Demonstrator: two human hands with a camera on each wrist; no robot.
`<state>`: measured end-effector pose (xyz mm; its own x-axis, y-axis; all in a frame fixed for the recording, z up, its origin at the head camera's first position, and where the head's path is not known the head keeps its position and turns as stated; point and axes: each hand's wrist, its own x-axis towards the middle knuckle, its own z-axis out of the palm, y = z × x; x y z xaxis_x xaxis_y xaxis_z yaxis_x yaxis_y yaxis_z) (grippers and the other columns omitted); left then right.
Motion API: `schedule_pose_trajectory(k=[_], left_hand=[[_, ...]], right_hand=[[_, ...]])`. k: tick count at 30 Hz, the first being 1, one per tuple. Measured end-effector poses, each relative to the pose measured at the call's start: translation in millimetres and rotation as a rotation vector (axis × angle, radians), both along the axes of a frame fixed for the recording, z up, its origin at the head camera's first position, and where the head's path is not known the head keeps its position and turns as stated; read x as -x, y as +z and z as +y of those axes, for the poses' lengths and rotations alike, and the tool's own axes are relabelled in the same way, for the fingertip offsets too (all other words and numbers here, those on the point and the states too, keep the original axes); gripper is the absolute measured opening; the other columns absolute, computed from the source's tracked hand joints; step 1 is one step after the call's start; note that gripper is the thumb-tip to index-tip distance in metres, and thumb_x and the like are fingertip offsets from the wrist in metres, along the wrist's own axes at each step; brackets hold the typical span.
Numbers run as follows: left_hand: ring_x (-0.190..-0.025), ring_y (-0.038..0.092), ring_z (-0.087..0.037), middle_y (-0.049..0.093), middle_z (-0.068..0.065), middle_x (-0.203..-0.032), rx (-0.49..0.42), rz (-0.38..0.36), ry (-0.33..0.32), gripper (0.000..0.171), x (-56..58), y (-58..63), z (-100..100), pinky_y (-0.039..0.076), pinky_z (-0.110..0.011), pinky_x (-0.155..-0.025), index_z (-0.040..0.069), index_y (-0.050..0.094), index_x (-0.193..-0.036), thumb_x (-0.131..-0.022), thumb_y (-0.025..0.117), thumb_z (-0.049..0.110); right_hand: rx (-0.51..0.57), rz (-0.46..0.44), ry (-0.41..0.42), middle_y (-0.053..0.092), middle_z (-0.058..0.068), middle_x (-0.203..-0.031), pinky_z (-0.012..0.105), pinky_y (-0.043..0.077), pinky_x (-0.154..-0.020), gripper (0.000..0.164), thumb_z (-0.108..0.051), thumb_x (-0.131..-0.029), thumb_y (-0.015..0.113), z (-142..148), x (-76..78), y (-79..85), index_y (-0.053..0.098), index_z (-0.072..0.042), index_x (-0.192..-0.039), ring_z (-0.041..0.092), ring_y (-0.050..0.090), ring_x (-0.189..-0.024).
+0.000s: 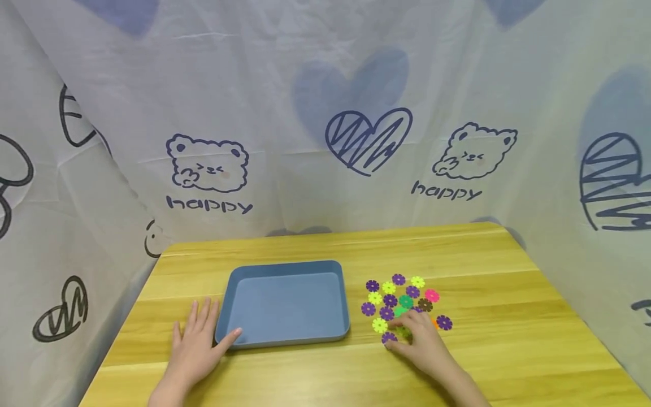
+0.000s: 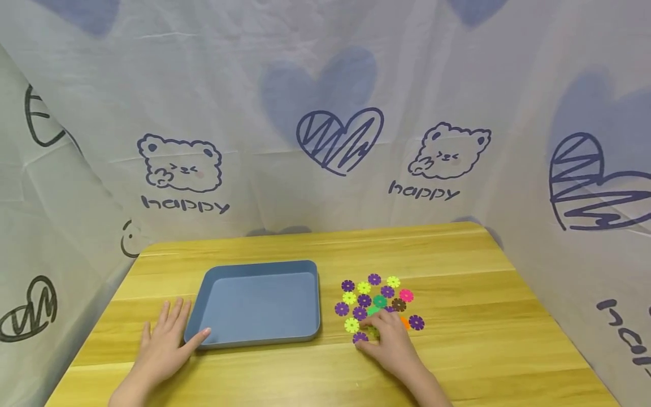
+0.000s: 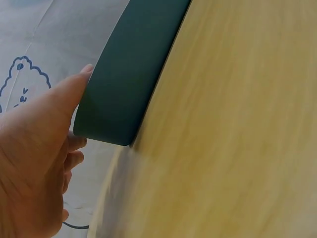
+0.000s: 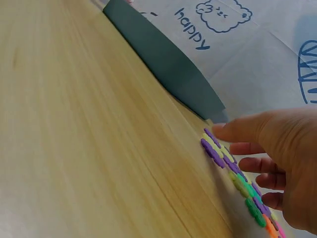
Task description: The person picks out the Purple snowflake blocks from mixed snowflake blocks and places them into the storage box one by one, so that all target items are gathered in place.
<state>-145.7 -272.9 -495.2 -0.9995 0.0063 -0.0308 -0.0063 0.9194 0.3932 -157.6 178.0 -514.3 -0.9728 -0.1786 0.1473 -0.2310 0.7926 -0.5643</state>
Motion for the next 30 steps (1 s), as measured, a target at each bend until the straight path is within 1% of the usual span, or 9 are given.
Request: schedule_pose_trajectory(k=[4,7,10,13,17,21,23,25,30], left_hand=[[-0.15,-0.001,-0.045,0.009,-0.023,-0.163,-0.01,-0.026,-0.006,0.093,0.9,-3.1,0,-0.005,-0.079,-0.106,0.007,0.014,-0.157,-0.093,0.041,0.069],[-0.15,-0.001,-0.045,0.008,-0.023,-0.163,-0.014,-0.027,-0.016,0.091,1.3,-4.4,1,-0.006,-0.078,-0.106,0.006,0.013,-0.157,-0.094,0.04,0.067],[-0.15,-0.001,-0.045,0.008,-0.022,-0.163,-0.017,-0.029,-0.026,0.091,1.7,-4.2,2,-0.007,-0.078,-0.106,0.007,0.011,-0.157,-0.095,0.04,0.066],[-0.15,0.0,-0.044,0.007,-0.022,-0.163,-0.018,-0.033,-0.029,0.092,1.6,-2.7,3,-0.007,-0.078,-0.106,0.008,0.01,-0.158,-0.094,0.04,0.067],[-0.15,0.002,-0.044,0.008,-0.022,-0.163,-0.005,-0.003,-0.029,0.094,1.4,-0.5,4,-0.005,-0.078,-0.107,0.008,0.01,-0.158,-0.093,0.044,0.068],[-0.15,0.003,-0.043,0.009,-0.022,-0.163,0.008,0.035,-0.031,0.096,1.4,-0.1,5,-0.003,-0.076,-0.109,0.008,0.01,-0.158,-0.092,0.047,0.067],[-0.15,0.003,-0.043,0.009,-0.022,-0.163,0.008,0.036,-0.033,0.097,1.1,-0.1,6,-0.003,-0.076,-0.109,0.008,0.01,-0.158,-0.091,0.047,0.067],[-0.15,0.003,-0.043,0.01,-0.023,-0.163,0.006,0.034,-0.035,0.097,1.0,-0.2,7,-0.003,-0.076,-0.11,0.007,0.01,-0.157,-0.091,0.047,0.068],[-0.15,0.003,-0.044,0.01,-0.023,-0.163,0.009,0.024,-0.036,0.097,1.4,0.5,8,-0.004,-0.075,-0.11,0.007,0.01,-0.157,-0.091,0.047,0.068]], right_hand=[[-0.012,-0.025,0.004,0.061,-0.011,-0.098,0.031,0.045,-0.084,0.028,-0.026,-0.072,0.083,2,-0.6,-1.8,0.072,-0.021,-0.098,0.009,0.046,-0.095],[-0.029,-0.021,-0.003,0.059,-0.013,-0.096,0.027,0.043,-0.081,0.026,-0.025,-0.072,0.083,4,-1.4,-2.8,0.071,-0.023,-0.094,0.007,0.043,-0.092],[-0.028,-0.014,0.002,0.058,-0.012,-0.093,0.026,0.042,-0.078,0.025,-0.023,-0.072,0.083,6,-1.9,-2.7,0.07,-0.023,-0.093,0.007,0.042,-0.09],[-0.017,-0.047,0.018,0.056,-0.012,-0.091,0.026,0.041,-0.078,0.022,-0.023,-0.073,0.082,7,-1.1,-2.0,0.069,-0.023,-0.091,0.008,0.04,-0.089],[0.008,-0.106,0.057,0.053,-0.009,-0.09,0.025,0.04,-0.078,0.021,-0.022,-0.075,0.08,8,0.8,-0.1,0.066,-0.021,-0.091,0.01,0.038,-0.09],[0.036,-0.138,0.094,0.051,-0.006,-0.089,0.022,0.039,-0.075,0.023,-0.021,-0.076,0.079,10,0.7,2.0,0.063,-0.018,-0.092,0.012,0.036,-0.088],[0.048,-0.147,0.101,0.05,-0.005,-0.09,0.022,0.039,-0.075,0.023,-0.02,-0.077,0.079,11,-0.4,2.7,0.062,-0.017,-0.093,0.012,0.036,-0.088],[0.059,-0.147,0.106,0.049,-0.005,-0.09,0.021,0.039,-0.075,0.024,-0.019,-0.077,0.078,11,-1.5,2.5,0.061,-0.017,-0.093,0.012,0.036,-0.088],[0.082,-0.11,0.137,0.051,-0.006,-0.092,0.022,0.042,-0.077,0.025,-0.014,-0.077,0.077,10,-1.9,-0.2,0.059,-0.018,-0.095,0.011,0.037,-0.09]])
